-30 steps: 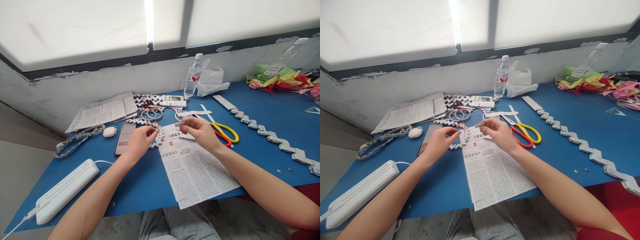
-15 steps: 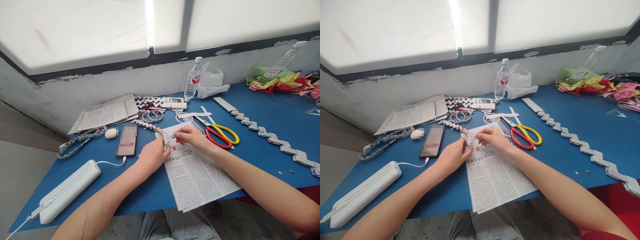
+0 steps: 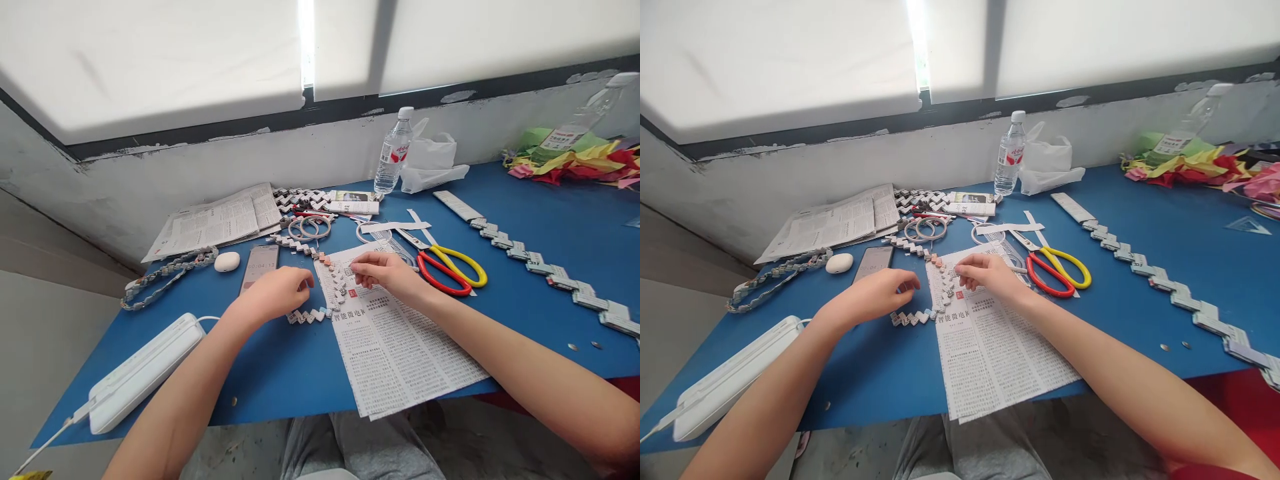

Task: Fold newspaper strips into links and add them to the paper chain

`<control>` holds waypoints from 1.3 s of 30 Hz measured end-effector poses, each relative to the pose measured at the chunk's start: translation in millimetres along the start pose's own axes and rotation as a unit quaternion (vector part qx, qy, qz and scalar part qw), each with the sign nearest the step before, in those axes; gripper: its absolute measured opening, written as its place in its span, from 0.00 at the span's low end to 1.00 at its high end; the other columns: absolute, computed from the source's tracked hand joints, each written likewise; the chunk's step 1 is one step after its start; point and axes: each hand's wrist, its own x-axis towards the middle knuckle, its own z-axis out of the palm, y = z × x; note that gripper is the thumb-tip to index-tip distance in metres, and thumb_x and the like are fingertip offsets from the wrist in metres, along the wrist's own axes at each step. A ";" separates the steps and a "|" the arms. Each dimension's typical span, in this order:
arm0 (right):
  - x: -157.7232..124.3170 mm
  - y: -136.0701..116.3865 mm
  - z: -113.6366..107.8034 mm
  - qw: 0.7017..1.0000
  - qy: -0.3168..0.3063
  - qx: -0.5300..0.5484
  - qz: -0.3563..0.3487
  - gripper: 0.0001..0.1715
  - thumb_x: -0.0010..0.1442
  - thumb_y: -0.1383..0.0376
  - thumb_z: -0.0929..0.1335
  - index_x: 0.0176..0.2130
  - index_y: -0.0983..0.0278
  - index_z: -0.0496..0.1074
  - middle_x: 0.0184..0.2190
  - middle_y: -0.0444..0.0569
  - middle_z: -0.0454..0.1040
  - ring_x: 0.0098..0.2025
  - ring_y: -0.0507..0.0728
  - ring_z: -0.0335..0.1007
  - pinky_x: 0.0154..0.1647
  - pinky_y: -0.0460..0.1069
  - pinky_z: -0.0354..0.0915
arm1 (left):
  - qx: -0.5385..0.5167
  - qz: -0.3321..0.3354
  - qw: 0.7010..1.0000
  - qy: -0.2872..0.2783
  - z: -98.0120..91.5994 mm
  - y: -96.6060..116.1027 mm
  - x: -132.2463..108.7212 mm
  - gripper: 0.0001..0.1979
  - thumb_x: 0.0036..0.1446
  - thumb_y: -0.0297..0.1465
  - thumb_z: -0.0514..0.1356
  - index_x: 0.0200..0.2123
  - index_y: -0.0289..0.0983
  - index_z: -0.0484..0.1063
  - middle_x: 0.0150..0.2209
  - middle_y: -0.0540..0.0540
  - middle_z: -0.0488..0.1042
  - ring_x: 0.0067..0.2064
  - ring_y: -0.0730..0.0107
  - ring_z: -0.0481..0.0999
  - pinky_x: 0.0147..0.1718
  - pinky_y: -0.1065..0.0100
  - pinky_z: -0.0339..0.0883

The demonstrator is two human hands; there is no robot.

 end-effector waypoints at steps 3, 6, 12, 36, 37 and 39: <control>-1.3 -0.1 2.0 0.999 -0.021 -0.030 0.004 0.17 0.52 0.59 0.72 0.41 0.65 0.75 0.21 0.44 0.73 0.23 0.50 0.66 0.26 0.47 0.63 | -0.006 -0.040 0.997 0.069 7.7 -2.3 7.2 0.09 0.53 0.32 0.55 0.33 0.40 0.75 0.34 0.43 0.79 0.36 0.57 0.76 0.32 0.67 0.65; -2.8 -0.1 3.5 0.993 -0.089 -0.068 0.030 0.14 0.53 0.61 0.71 0.40 0.64 0.76 0.20 0.43 0.72 0.22 0.50 0.65 0.23 0.45 0.61 | -0.202 -0.118 0.961 0.147 12.4 -16.2 22.7 0.07 0.51 0.32 0.58 0.33 0.39 0.74 0.38 0.41 0.78 0.42 0.54 0.76 0.38 0.66 0.66; -7.6 -1.2 8.7 0.978 -0.166 -0.119 0.040 0.11 0.55 0.60 0.70 0.35 0.65 0.77 0.19 0.43 0.72 0.20 0.49 0.62 0.21 0.45 0.59 | -0.475 -0.199 0.844 0.147 8.1 -36.3 54.5 0.11 0.52 0.30 0.58 0.40 0.33 0.71 0.37 0.37 0.78 0.39 0.59 0.80 0.40 0.64 0.73; -7.3 0.7 11.4 0.968 -0.201 -0.151 0.014 0.12 0.56 0.60 0.68 0.34 0.67 0.75 0.21 0.45 0.71 0.23 0.50 0.65 0.23 0.45 0.62 | -0.500 -0.070 0.805 0.312 25.6 -9.7 82.7 0.08 0.55 0.35 0.63 0.31 0.37 0.68 0.27 0.52 0.65 0.27 0.77 0.65 0.22 0.76 0.59; -6.9 1.3 11.4 0.968 -0.201 -0.149 0.013 0.11 0.56 0.61 0.68 0.34 0.67 0.75 0.21 0.45 0.71 0.23 0.50 0.65 0.23 0.45 0.62 | -0.491 -0.048 0.810 0.318 27.3 -6.1 77.7 0.08 0.55 0.35 0.63 0.31 0.37 0.68 0.28 0.51 0.66 0.28 0.76 0.65 0.23 0.76 0.59; -6.5 2.1 11.4 0.969 -0.202 -0.145 0.012 0.11 0.56 0.61 0.68 0.34 0.66 0.76 0.21 0.44 0.71 0.22 0.50 0.65 0.23 0.45 0.62 | -0.473 -0.005 0.820 0.323 30.6 0.9 68.1 0.09 0.55 0.36 0.62 0.31 0.37 0.69 0.29 0.50 0.68 0.29 0.75 0.66 0.23 0.75 0.60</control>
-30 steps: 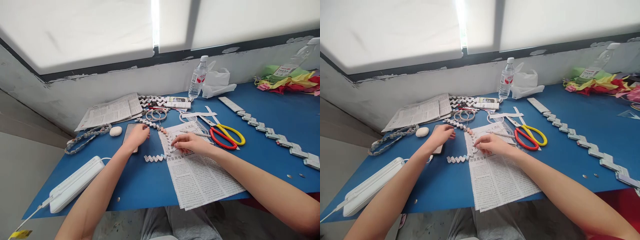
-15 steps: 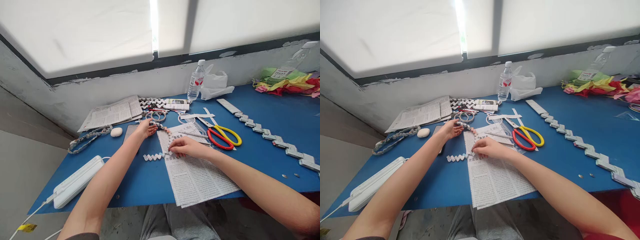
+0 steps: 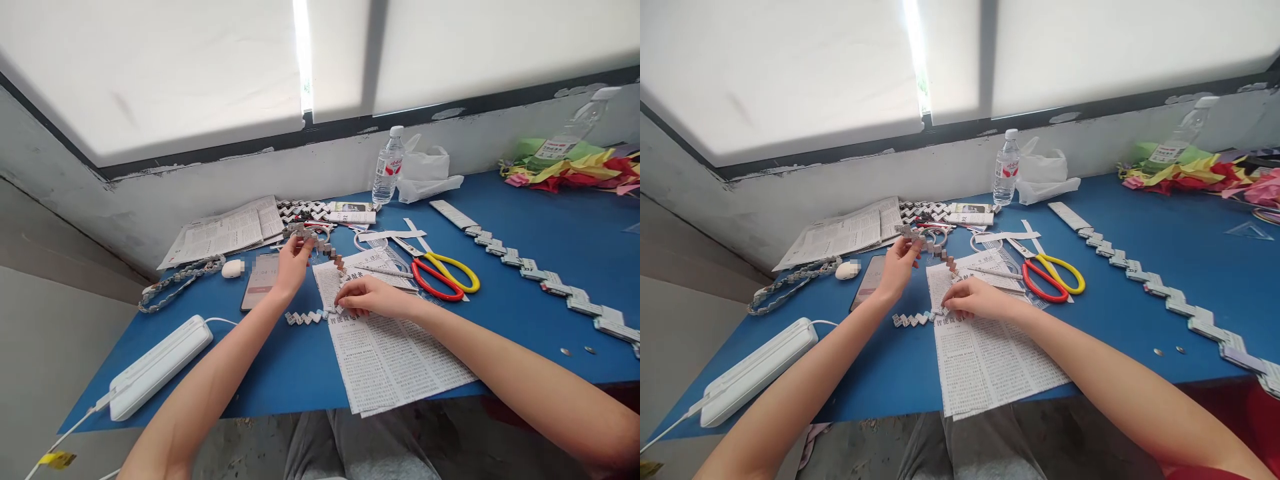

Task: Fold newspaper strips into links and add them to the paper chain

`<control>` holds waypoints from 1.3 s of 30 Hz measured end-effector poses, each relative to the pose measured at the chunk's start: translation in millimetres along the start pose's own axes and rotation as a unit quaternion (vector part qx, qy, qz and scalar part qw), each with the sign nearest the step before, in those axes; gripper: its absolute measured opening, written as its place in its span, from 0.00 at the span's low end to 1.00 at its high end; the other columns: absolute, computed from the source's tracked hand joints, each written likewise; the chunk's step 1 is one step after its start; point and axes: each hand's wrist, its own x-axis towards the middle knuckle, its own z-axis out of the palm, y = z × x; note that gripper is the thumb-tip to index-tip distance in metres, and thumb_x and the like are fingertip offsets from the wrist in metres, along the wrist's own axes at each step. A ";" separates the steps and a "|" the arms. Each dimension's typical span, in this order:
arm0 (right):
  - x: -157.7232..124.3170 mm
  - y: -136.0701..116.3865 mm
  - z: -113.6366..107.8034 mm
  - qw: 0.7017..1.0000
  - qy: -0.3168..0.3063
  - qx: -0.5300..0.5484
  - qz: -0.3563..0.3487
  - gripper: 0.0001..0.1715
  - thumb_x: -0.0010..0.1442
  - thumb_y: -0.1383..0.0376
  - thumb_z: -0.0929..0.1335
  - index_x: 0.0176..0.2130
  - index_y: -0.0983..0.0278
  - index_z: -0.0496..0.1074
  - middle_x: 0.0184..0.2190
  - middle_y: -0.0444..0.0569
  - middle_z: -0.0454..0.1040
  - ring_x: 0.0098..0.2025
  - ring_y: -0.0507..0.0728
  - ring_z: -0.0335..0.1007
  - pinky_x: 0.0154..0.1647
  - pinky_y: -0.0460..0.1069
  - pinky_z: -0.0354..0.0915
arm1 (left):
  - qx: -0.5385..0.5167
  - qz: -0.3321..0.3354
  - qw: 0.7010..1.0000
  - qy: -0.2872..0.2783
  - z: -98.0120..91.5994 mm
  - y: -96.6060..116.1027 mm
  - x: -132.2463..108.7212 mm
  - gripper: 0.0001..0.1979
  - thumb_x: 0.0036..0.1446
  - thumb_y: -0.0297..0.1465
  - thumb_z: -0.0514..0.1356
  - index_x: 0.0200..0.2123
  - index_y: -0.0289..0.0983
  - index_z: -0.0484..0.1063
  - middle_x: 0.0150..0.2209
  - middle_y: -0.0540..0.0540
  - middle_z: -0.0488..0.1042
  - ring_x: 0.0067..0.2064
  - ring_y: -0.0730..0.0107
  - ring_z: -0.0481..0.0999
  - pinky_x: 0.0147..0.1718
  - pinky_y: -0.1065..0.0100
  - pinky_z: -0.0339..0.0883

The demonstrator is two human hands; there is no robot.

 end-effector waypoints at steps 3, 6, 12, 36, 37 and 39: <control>0.2 0.0 0.4 1.000 0.003 0.002 0.002 0.11 0.56 0.61 0.68 0.34 0.66 0.76 0.21 0.44 0.71 0.22 0.50 0.65 0.22 0.45 0.61 | 0.031 0.087 0.995 -0.039 1.2 3.6 -14.3 0.09 0.57 0.37 0.60 0.32 0.37 0.70 0.28 0.50 0.68 0.29 0.73 0.67 0.24 0.74 0.61; 0.2 0.1 0.9 1.000 0.007 0.001 0.003 0.11 0.55 0.61 0.68 0.34 0.66 0.75 0.21 0.44 0.71 0.23 0.50 0.65 0.22 0.45 0.61 | 0.068 0.149 0.985 -0.059 1.1 3.7 -23.8 0.09 0.59 0.37 0.58 0.32 0.37 0.71 0.28 0.49 0.69 0.29 0.72 0.67 0.25 0.73 0.61; 0.8 3.5 0.6 1.000 0.004 0.003 -0.005 0.11 0.55 0.60 0.69 0.34 0.66 0.75 0.20 0.43 0.71 0.22 0.50 0.64 0.22 0.45 0.60 | 0.122 0.249 0.959 -0.058 -0.8 4.7 -33.0 0.10 0.62 0.36 0.56 0.37 0.40 0.77 0.34 0.47 0.69 0.33 0.72 0.69 0.27 0.72 0.63; -3.0 -5.9 1.6 0.999 0.036 0.020 0.024 0.13 0.55 0.61 0.70 0.38 0.66 0.76 0.24 0.46 0.73 0.26 0.51 0.67 0.24 0.45 0.64 | 0.402 -0.065 0.865 -0.293 -54.5 32.1 -26.6 0.07 0.42 0.33 0.65 0.28 0.39 0.77 0.28 0.47 0.77 0.28 0.65 0.74 0.22 0.72 0.60; -2.7 -4.9 1.1 0.999 0.035 0.021 0.022 0.13 0.55 0.61 0.70 0.39 0.66 0.76 0.24 0.46 0.73 0.26 0.51 0.67 0.24 0.45 0.65 | 0.467 -0.053 0.820 -0.327 -57.7 39.6 -32.5 0.08 0.41 0.34 0.65 0.29 0.40 0.77 0.29 0.48 0.77 0.28 0.65 0.73 0.20 0.72 0.57; -1.8 -2.2 -0.1 0.999 0.033 0.020 0.018 0.15 0.54 0.61 0.71 0.41 0.66 0.76 0.24 0.45 0.72 0.26 0.51 0.67 0.25 0.46 0.66 | 0.555 -0.049 0.749 -0.359 -59.1 51.5 -43.7 0.12 0.40 0.35 0.66 0.32 0.41 0.76 0.31 0.48 0.77 0.28 0.64 0.73 0.20 0.71 0.54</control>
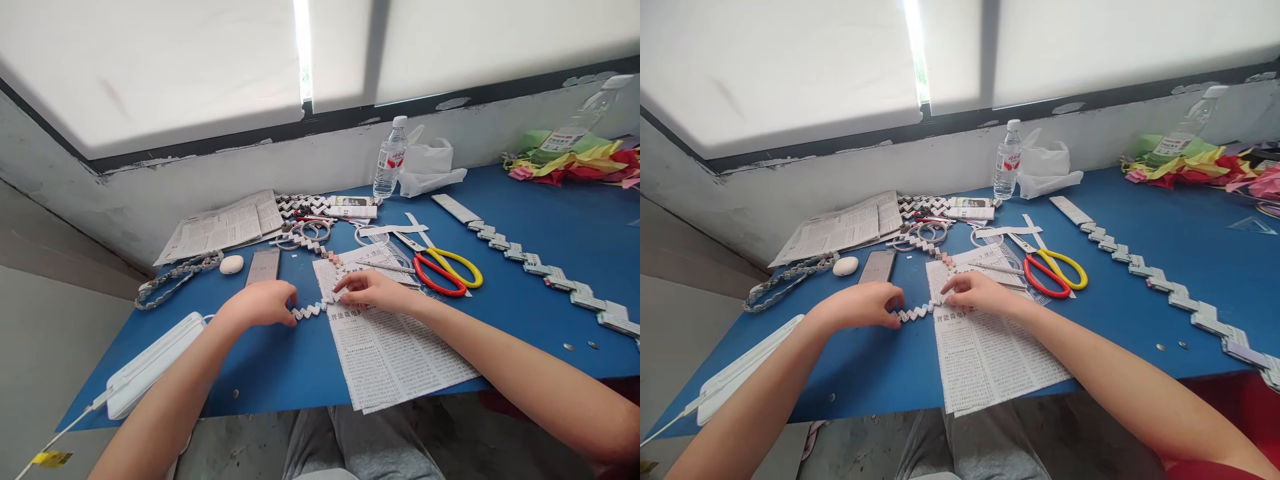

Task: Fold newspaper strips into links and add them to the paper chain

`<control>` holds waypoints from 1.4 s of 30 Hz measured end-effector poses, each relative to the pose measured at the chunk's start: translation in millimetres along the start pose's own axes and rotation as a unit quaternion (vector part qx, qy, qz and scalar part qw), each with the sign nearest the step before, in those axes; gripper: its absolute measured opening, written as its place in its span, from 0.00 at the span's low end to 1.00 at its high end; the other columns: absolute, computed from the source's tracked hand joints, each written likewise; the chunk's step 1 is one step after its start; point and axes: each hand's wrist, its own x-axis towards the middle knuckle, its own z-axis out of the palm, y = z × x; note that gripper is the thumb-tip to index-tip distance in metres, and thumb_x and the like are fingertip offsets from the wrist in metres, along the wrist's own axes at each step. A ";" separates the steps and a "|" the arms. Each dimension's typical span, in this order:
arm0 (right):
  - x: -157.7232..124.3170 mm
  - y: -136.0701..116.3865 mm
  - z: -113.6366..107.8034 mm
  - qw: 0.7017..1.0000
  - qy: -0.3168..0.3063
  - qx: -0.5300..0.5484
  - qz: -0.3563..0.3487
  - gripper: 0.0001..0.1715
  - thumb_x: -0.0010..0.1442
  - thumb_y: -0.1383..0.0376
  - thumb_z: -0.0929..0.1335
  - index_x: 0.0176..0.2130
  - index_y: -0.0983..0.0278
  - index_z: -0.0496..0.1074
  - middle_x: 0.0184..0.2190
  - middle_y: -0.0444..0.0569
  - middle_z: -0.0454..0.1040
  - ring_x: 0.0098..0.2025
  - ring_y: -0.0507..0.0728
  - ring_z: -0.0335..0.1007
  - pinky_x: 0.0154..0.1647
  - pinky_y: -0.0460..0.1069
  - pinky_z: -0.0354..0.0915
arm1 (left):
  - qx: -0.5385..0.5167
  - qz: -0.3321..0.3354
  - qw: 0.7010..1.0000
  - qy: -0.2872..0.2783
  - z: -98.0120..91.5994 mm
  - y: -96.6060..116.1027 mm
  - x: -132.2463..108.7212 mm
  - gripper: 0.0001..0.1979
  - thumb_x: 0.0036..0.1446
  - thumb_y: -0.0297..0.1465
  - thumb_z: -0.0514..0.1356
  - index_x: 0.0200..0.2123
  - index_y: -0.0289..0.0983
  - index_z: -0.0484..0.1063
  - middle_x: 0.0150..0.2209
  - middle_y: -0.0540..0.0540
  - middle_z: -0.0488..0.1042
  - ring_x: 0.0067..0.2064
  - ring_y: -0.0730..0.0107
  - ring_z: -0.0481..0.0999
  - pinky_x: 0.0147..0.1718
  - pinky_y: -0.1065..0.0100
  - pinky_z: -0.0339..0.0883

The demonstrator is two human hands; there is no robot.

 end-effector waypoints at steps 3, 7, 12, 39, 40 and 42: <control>2.2 3.6 -1.1 1.000 0.009 0.006 -0.002 0.15 0.54 0.62 0.72 0.42 0.66 0.75 0.22 0.43 0.71 0.23 0.50 0.66 0.25 0.46 0.66 | 0.087 -0.001 0.996 -0.008 1.7 11.4 -8.8 0.10 0.41 0.30 0.65 0.32 0.41 0.75 0.31 0.47 0.76 0.31 0.62 0.73 0.22 0.70 0.53; 4.7 5.1 -0.6 0.998 0.051 0.047 0.001 0.14 0.54 0.63 0.72 0.41 0.66 0.73 0.26 0.46 0.75 0.26 0.50 0.69 0.28 0.47 0.69 | 0.055 0.016 0.998 -0.006 5.5 17.2 -7.5 0.07 0.48 0.35 0.62 0.31 0.41 0.73 0.30 0.47 0.76 0.30 0.62 0.73 0.22 0.69 0.55; 2.8 2.0 1.2 0.981 0.149 0.093 -0.078 0.17 0.55 0.59 0.71 0.43 0.65 0.72 0.30 0.48 0.75 0.26 0.52 0.71 0.27 0.48 0.69 | -0.128 0.102 0.980 0.110 7.7 19.3 -2.7 0.11 0.57 0.37 0.57 0.42 0.42 0.72 0.37 0.47 0.78 0.35 0.63 0.76 0.27 0.70 0.62; -6.8 1.3 12.9 0.966 0.164 0.004 -0.198 0.13 0.59 0.55 0.68 0.34 0.63 0.70 0.22 0.41 0.65 0.20 0.48 0.54 0.19 0.45 0.53 | -0.258 0.163 0.906 0.295 39.2 46.6 27.0 0.10 0.62 0.32 0.53 0.29 0.38 0.69 0.27 0.50 0.73 0.28 0.71 0.69 0.28 0.70 0.61; -6.7 1.2 13.3 0.966 0.165 0.015 -0.196 0.14 0.59 0.55 0.68 0.33 0.63 0.70 0.22 0.41 0.64 0.20 0.48 0.54 0.19 0.45 0.53 | -0.253 0.162 0.905 0.301 39.3 46.5 27.0 0.10 0.62 0.32 0.53 0.29 0.38 0.69 0.26 0.50 0.73 0.28 0.71 0.69 0.28 0.70 0.61; -6.9 0.5 13.5 0.967 0.166 0.031 -0.192 0.15 0.58 0.54 0.69 0.32 0.63 0.68 0.21 0.40 0.63 0.19 0.47 0.54 0.18 0.45 0.52 | -0.249 0.159 0.903 0.311 39.4 45.7 27.2 0.10 0.62 0.32 0.53 0.28 0.38 0.69 0.26 0.50 0.73 0.27 0.71 0.69 0.28 0.70 0.61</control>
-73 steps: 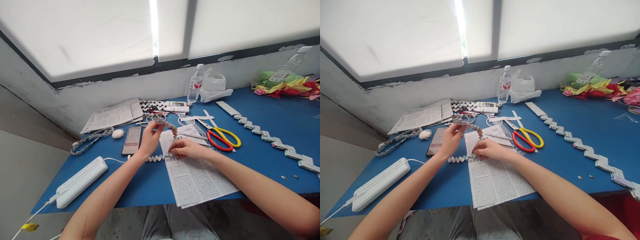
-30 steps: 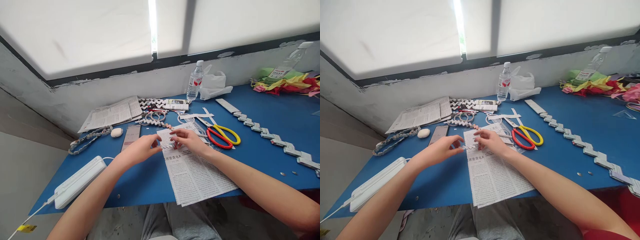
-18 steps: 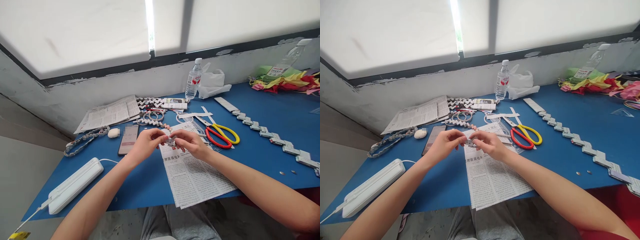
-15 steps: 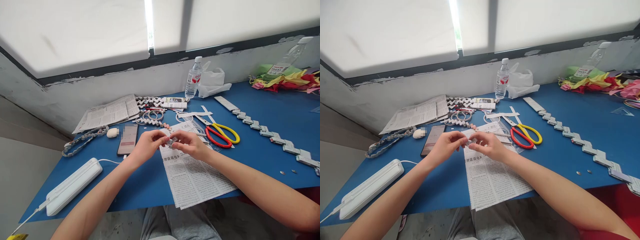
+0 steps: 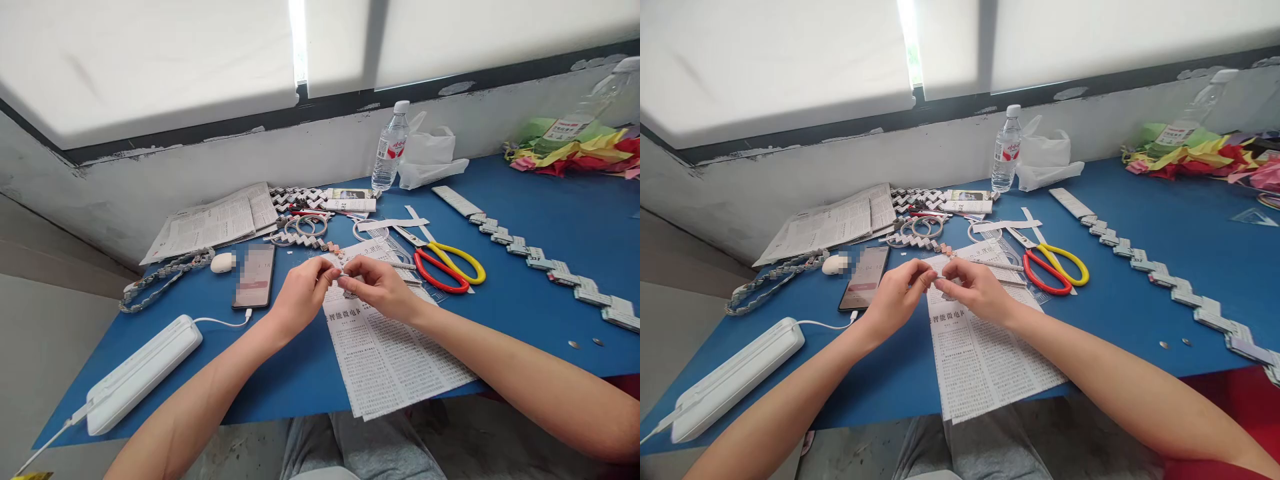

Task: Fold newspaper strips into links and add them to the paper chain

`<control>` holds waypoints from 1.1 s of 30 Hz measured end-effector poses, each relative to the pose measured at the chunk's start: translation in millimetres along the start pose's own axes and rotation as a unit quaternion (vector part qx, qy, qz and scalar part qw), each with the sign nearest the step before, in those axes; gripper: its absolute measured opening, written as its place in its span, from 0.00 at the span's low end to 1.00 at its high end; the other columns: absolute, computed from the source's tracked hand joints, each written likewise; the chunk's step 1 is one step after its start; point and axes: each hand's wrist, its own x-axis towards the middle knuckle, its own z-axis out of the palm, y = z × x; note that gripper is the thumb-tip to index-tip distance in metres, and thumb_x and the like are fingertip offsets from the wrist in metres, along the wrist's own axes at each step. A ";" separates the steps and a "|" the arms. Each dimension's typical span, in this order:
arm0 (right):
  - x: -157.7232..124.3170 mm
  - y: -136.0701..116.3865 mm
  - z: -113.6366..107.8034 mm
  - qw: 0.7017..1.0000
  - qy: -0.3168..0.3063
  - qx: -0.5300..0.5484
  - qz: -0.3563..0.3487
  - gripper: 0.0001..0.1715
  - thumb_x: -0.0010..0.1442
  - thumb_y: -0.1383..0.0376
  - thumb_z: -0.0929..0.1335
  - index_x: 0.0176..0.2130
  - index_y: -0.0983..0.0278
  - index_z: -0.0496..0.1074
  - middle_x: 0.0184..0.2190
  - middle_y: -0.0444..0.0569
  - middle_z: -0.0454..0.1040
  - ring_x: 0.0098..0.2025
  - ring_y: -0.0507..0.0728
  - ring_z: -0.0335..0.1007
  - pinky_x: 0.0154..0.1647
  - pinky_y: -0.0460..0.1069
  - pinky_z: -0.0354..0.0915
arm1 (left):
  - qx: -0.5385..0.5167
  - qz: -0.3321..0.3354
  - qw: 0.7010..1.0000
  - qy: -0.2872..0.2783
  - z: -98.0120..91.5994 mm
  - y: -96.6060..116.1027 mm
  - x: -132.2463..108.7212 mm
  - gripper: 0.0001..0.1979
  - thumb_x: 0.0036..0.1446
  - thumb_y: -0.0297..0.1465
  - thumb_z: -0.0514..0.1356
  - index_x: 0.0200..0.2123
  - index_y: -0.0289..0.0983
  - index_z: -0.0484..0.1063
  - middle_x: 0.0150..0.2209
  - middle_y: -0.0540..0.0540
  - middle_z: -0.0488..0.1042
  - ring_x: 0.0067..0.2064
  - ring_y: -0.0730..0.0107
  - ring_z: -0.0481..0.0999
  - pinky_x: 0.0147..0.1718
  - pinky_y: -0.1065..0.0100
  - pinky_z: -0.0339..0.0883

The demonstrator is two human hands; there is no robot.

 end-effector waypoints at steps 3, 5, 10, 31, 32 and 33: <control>0.5 -2.1 -1.3 1.000 -0.009 0.021 0.016 0.16 0.57 0.53 0.70 0.32 0.63 0.67 0.20 0.39 0.62 0.17 0.46 0.54 0.16 0.44 0.51 | -0.023 -0.012 1.000 0.006 -0.6 -2.7 0.8 0.10 0.60 0.34 0.55 0.27 0.38 0.70 0.24 0.50 0.72 0.27 0.71 0.68 0.27 0.70 0.61; 1.8 -3.4 -3.0 0.998 -0.024 0.049 0.030 0.18 0.55 0.52 0.71 0.31 0.63 0.66 0.19 0.38 0.63 0.15 0.45 0.53 0.14 0.44 0.51 | -0.089 -0.029 0.996 0.000 -0.4 -6.0 2.2 0.11 0.60 0.36 0.56 0.28 0.38 0.71 0.24 0.50 0.71 0.26 0.72 0.68 0.26 0.70 0.62; 7.3 -3.7 -8.9 0.984 -0.065 0.154 0.060 0.22 0.50 0.51 0.73 0.29 0.63 0.65 0.19 0.37 0.65 0.13 0.45 0.56 0.10 0.42 0.51 | -0.275 -0.035 0.959 -0.056 2.0 -16.8 4.6 0.13 0.61 0.37 0.54 0.42 0.39 0.76 0.35 0.44 0.75 0.33 0.69 0.73 0.29 0.70 0.68; 11.8 13.8 -4.4 0.989 -0.004 0.061 0.137 0.10 0.56 0.59 0.71 0.35 0.63 0.71 0.28 0.44 0.72 0.27 0.51 0.68 0.31 0.49 0.67 | -0.496 -0.126 0.856 0.078 -11.0 -24.3 14.2 0.12 0.54 0.39 0.64 0.31 0.37 0.67 0.30 0.48 0.75 0.36 0.68 0.77 0.41 0.65 0.70; 10.4 13.8 -2.5 0.994 -0.018 0.018 0.104 0.08 0.57 0.61 0.69 0.36 0.63 0.71 0.30 0.45 0.74 0.30 0.52 0.71 0.35 0.50 0.68 | -0.520 -0.136 0.840 0.081 -16.5 -23.3 15.3 0.12 0.54 0.38 0.64 0.30 0.37 0.66 0.28 0.50 0.74 0.34 0.69 0.77 0.41 0.65 0.71; 9.0 13.4 -0.5 0.997 -0.033 -0.027 0.067 0.06 0.58 0.62 0.68 0.37 0.62 0.71 0.33 0.47 0.76 0.34 0.54 0.72 0.38 0.51 0.69 | -0.538 -0.143 0.826 0.088 -22.4 -22.2 16.1 0.12 0.54 0.37 0.63 0.29 0.37 0.65 0.25 0.52 0.71 0.32 0.71 0.76 0.40 0.65 0.71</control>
